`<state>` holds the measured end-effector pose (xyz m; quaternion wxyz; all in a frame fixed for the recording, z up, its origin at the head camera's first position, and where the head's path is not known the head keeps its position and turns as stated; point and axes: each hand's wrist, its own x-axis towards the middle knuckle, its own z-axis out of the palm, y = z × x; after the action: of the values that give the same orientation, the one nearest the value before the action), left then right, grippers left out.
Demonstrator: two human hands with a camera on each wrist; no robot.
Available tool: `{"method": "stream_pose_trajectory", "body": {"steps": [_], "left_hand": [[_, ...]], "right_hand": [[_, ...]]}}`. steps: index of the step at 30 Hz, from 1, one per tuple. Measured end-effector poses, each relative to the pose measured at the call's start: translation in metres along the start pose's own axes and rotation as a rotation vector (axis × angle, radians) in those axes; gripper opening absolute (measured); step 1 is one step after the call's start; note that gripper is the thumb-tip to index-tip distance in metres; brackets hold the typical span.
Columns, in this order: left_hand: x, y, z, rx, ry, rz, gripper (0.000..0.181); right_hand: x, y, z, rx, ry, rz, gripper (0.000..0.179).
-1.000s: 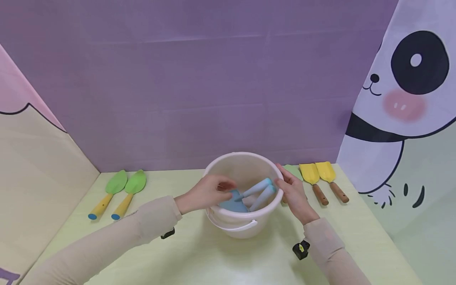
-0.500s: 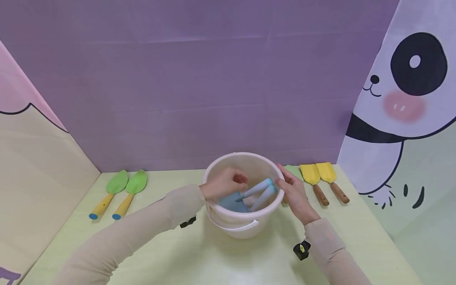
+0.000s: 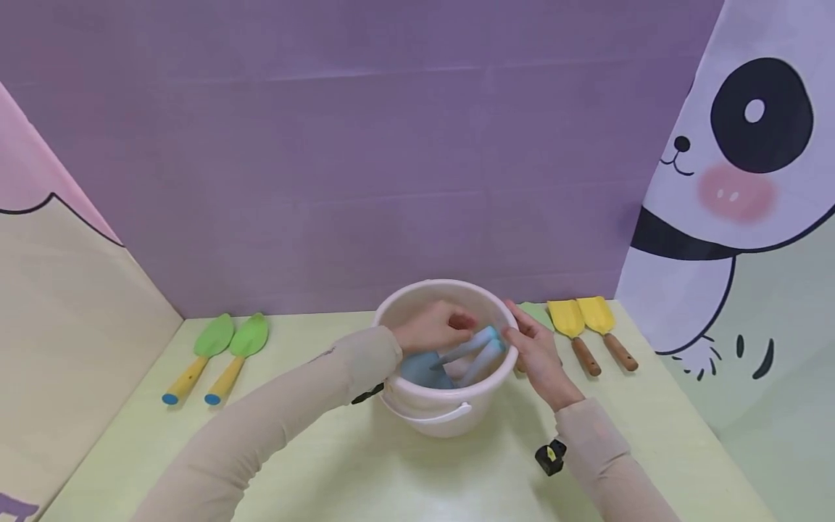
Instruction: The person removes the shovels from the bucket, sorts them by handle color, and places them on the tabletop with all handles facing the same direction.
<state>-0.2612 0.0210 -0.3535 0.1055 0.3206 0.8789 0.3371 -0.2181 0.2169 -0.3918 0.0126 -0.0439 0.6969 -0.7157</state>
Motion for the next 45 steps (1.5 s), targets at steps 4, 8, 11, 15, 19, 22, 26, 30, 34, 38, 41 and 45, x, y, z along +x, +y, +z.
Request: {"method": "stream_pose_trajectory", "body": {"steps": [4,8,11,15,19,22,26,30,34,38,41,45], "left_hand": [[0.005,-0.002,0.003,-0.046,-0.008,0.053,0.034],[0.007,-0.005,0.008,-0.015,-0.077,0.055,0.041],[0.01,-0.006,0.014,0.022,-0.127,0.07,0.047],[0.014,-0.008,0.021,0.027,-0.157,0.114,0.045],[0.015,-0.01,0.027,-0.031,-0.191,0.116,0.044],[0.015,-0.011,0.029,-0.057,-0.228,0.117,0.046],[0.015,-0.009,0.029,0.001,-0.295,0.106,0.049],[0.015,-0.007,0.028,0.013,-0.351,0.106,0.05],[0.015,-0.006,0.027,-0.051,-0.358,0.112,0.047],[0.014,-0.005,0.027,-0.059,-0.319,0.076,0.044],[0.013,-0.005,0.025,-0.052,-0.28,0.046,0.04],[0.013,-0.005,0.024,-0.044,-0.256,0.045,0.033]], "right_hand": [[0.001,0.0,0.001,-0.004,-0.003,-0.001,0.057],[0.0,-0.001,0.001,-0.008,-0.006,0.003,0.057],[-0.002,-0.001,0.001,-0.011,-0.008,0.004,0.057],[-0.004,0.001,0.001,0.0,-0.017,0.004,0.058],[-0.004,0.004,0.002,0.008,-0.023,0.003,0.058],[-0.004,0.004,0.003,0.013,-0.016,-0.002,0.058],[-0.004,0.003,0.002,0.012,-0.022,0.001,0.059],[-0.005,0.001,0.001,0.003,-0.025,0.006,0.059],[-0.005,0.0,0.0,0.006,-0.021,0.005,0.058],[-0.004,-0.001,0.0,0.005,-0.023,0.01,0.059],[-0.005,-0.002,0.0,-0.002,-0.021,0.016,0.059],[-0.004,-0.002,0.0,-0.001,-0.018,0.014,0.059]]}}
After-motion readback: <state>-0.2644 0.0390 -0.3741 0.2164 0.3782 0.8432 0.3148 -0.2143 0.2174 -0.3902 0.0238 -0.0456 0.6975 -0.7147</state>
